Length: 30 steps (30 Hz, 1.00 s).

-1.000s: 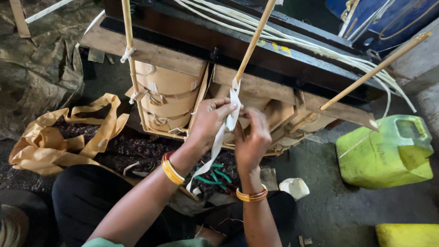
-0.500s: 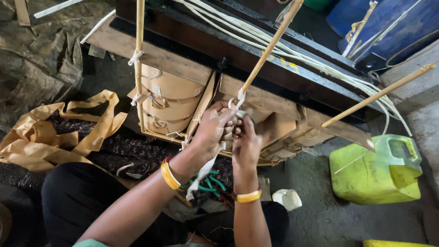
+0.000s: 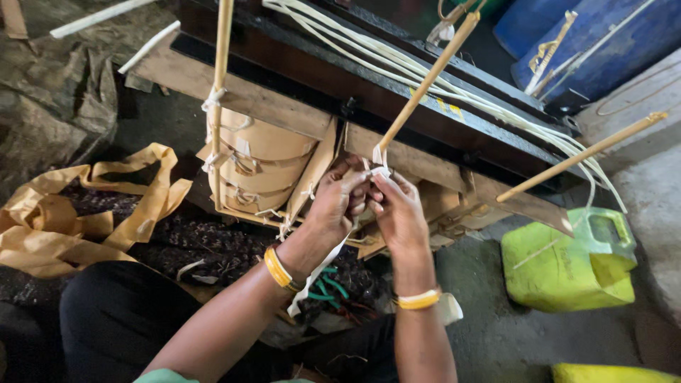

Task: The person sits on the floor and ties white straps around a wooden rack structure using both hands. They repeatedly pull, knot, and adjust the straps to secure the wooden components.

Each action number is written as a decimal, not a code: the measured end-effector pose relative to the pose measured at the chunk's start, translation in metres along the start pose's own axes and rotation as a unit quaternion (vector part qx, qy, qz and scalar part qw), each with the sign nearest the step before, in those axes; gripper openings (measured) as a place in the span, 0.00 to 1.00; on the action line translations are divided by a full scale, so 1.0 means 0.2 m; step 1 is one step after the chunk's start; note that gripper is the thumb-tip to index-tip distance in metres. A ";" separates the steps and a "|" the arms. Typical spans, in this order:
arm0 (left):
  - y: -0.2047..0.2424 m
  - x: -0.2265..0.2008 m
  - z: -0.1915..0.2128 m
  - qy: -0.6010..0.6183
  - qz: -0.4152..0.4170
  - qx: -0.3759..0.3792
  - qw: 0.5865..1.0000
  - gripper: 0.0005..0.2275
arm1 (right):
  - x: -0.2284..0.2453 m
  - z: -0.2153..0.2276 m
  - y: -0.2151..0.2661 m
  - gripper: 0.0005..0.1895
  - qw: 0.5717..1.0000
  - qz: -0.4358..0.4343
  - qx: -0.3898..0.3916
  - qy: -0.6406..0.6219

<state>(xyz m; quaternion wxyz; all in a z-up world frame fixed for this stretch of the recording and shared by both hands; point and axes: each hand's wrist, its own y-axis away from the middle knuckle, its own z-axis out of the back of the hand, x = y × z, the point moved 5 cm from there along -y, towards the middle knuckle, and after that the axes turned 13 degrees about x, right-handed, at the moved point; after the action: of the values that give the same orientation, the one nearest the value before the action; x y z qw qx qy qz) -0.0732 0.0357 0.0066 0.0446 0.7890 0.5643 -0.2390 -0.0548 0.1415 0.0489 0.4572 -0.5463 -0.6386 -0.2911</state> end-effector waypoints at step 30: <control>0.07 -0.21 0.07 -0.895 -0.229 0.038 0.381 0.20 | 0.47 -0.22 -0.29 0.04 0.366 0.230 0.451 0.781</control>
<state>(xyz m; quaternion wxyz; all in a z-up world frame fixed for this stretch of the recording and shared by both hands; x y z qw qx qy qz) -0.0756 -0.0113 0.0102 0.4367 -0.0407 0.3470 -0.8290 -0.0983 0.1294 0.1599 0.9792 0.0874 0.1177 -0.1399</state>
